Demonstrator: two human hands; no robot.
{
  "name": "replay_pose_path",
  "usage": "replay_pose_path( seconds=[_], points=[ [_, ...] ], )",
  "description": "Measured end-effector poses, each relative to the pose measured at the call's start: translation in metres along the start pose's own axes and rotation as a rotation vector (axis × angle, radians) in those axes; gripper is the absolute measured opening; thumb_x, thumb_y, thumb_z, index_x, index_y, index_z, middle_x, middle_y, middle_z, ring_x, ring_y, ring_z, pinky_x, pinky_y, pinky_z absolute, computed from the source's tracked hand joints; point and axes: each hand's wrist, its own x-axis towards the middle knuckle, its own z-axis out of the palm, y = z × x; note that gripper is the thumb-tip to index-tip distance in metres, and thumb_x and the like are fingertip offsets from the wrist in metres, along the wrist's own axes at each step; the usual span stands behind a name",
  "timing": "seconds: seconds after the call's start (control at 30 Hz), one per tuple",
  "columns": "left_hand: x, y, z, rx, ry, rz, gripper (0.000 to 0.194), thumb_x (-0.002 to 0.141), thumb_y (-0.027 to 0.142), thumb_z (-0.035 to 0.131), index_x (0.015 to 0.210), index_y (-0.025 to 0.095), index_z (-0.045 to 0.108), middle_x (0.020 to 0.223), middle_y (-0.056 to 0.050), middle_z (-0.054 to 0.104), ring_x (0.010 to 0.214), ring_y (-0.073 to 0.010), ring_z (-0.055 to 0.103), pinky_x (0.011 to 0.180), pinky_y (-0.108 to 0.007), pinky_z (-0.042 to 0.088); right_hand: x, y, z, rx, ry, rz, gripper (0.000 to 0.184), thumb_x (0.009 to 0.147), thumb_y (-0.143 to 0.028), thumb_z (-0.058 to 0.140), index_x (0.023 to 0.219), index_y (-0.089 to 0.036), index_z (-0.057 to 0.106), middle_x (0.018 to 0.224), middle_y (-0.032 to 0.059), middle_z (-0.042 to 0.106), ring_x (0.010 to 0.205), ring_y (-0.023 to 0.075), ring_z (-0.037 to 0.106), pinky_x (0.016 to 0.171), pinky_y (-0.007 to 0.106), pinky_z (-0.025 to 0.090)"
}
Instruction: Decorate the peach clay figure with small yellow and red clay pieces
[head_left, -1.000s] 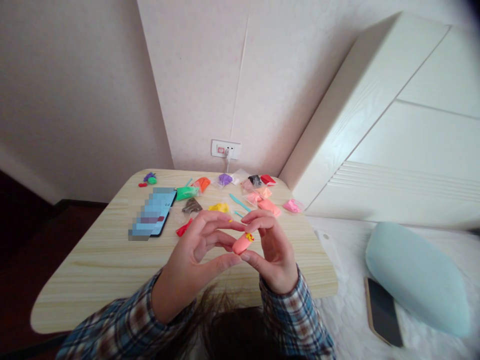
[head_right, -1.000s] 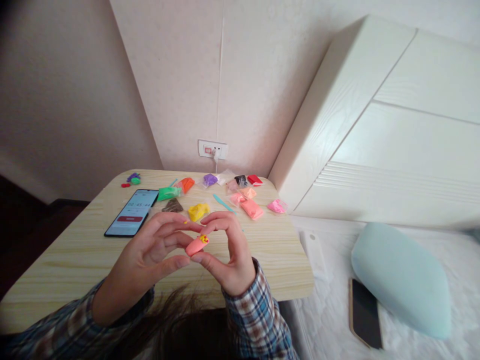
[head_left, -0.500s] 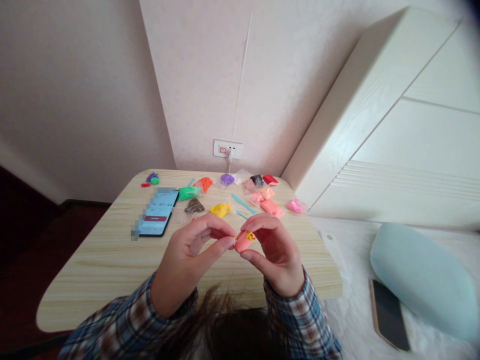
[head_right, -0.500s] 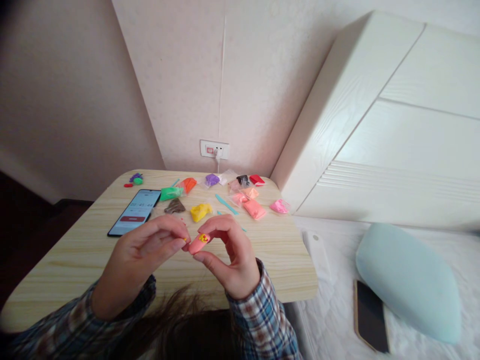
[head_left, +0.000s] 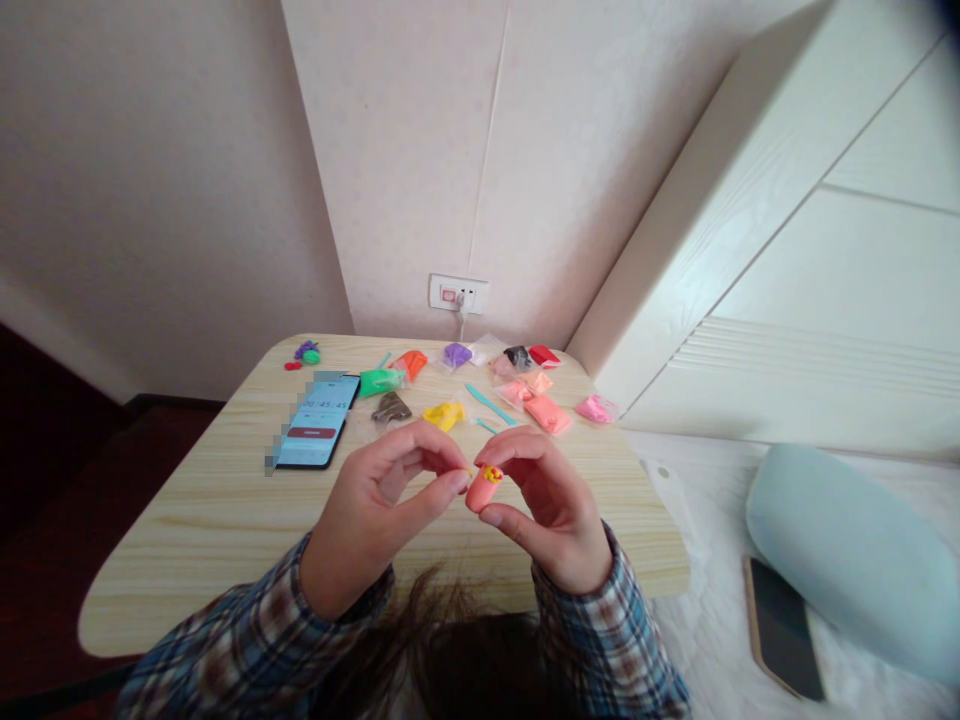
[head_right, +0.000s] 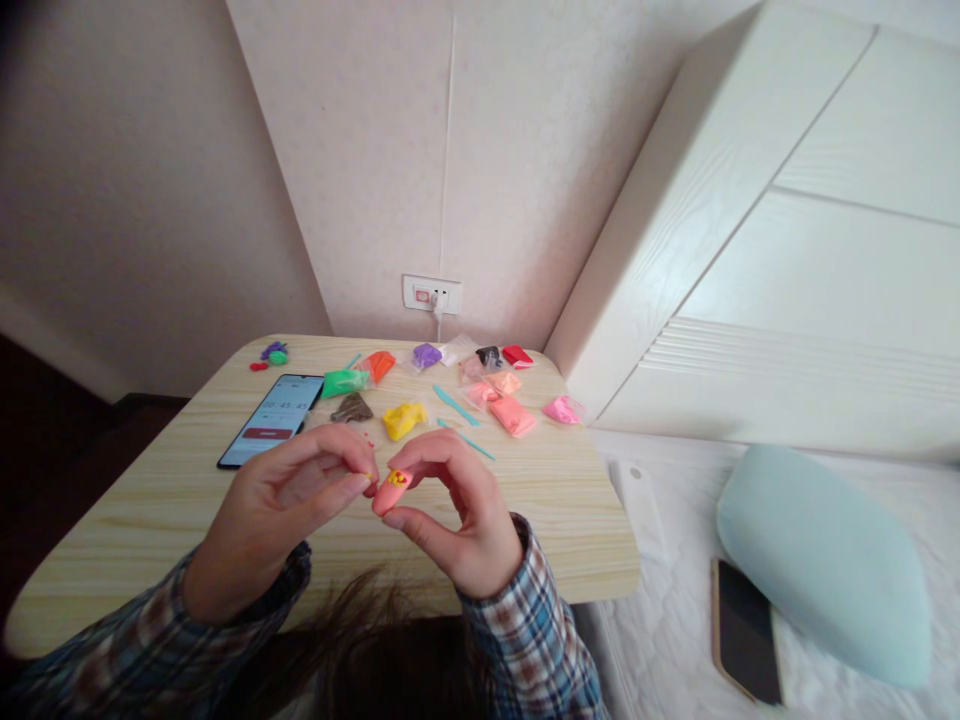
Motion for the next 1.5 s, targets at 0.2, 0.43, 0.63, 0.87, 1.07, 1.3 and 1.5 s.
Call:
replay_pose_path(
  seconds=[0.2, 0.43, 0.63, 0.87, 1.07, 1.3, 1.5],
  points=[
    [0.019, -0.021, -0.015, 0.103, 0.025, -0.115, 0.005, 0.073, 0.02, 0.063, 0.07, 0.016, 0.06, 0.065, 0.002, 0.06, 0.064, -0.0108, 0.058, 0.062, -0.021, 0.049, 0.012, 0.038, -0.016, -0.249, -0.077, 0.091, 0.023, 0.08, -0.026, 0.065, 0.1, -0.022, 0.054, 0.09, 0.0033, 0.059, 0.083, 0.016, 0.059, 0.077, 0.034, 0.049],
    [0.047, -0.076, -0.044, 0.279, 0.138, -0.101, 0.012, 0.074, 0.028, 0.063, 0.076, 0.016, 0.059, 0.073, -0.001, 0.063, 0.07, -0.0158, 0.062, 0.067, -0.026, 0.051, 0.027, 0.096, -0.039, -0.544, -0.378, 0.077, 0.021, 0.078, -0.029, 0.065, 0.096, -0.019, 0.059, 0.101, 0.0089, 0.058, 0.099, 0.0216, 0.054, 0.091, 0.041, 0.045],
    [0.05, -0.094, -0.061, 0.497, 0.278, -0.043, 0.01, 0.081, 0.026, 0.057, 0.079, 0.017, 0.059, 0.074, 0.0, 0.063, 0.07, -0.0149, 0.061, 0.071, -0.027, 0.05, 0.019, 0.098, -0.033, -0.543, -0.402, 0.158, 0.023, 0.08, -0.022, 0.061, 0.102, -0.018, 0.059, 0.106, 0.0098, 0.055, 0.1, 0.0217, 0.052, 0.09, 0.041, 0.046],
    [0.048, -0.088, -0.064, 0.801, 0.373, 0.01, 0.011, 0.083, 0.023, 0.052, 0.08, 0.015, 0.059, 0.071, 0.0, 0.064, 0.066, -0.0131, 0.059, 0.067, -0.023, 0.048, 0.014, 0.097, -0.031, -0.466, -0.338, 0.237, 0.028, 0.082, -0.018, 0.056, 0.109, -0.021, 0.057, 0.11, 0.0098, 0.053, 0.105, 0.0228, 0.051, 0.092, 0.042, 0.046],
    [0.047, -0.088, -0.07, 0.851, 0.405, 0.023, 0.01, 0.083, 0.019, 0.052, 0.078, 0.015, 0.06, 0.07, -0.001, 0.066, 0.063, -0.0125, 0.06, 0.063, -0.022, 0.048, 0.013, 0.099, -0.034, -0.387, -0.214, 0.29, 0.02, 0.086, -0.017, 0.051, 0.102, -0.024, 0.058, 0.104, 0.0072, 0.056, 0.099, 0.0204, 0.054, 0.087, 0.037, 0.048],
    [0.037, -0.098, -0.071, 0.803, 0.444, -0.015, 0.008, 0.084, 0.022, 0.053, 0.081, 0.018, 0.06, 0.07, 0.0, 0.065, 0.065, -0.0143, 0.062, 0.066, -0.024, 0.049, 0.022, 0.097, -0.032, -0.437, -0.056, 0.276, 0.019, 0.09, -0.016, 0.042, 0.09, -0.022, 0.06, 0.089, 0.0052, 0.059, 0.085, 0.0166, 0.058, 0.074, 0.03, 0.05],
    [0.033, -0.111, -0.074, 0.826, 0.333, 0.021, 0.009, 0.084, 0.028, 0.056, 0.085, 0.021, 0.061, 0.076, 0.0, 0.066, 0.068, -0.0148, 0.064, 0.069, -0.024, 0.05, 0.032, 0.091, -0.029, -0.49, -0.059, 0.267, 0.019, 0.089, -0.026, 0.044, 0.098, -0.021, 0.06, 0.094, 0.0077, 0.061, 0.09, 0.0196, 0.057, 0.08, 0.034, 0.05]
  ],
)
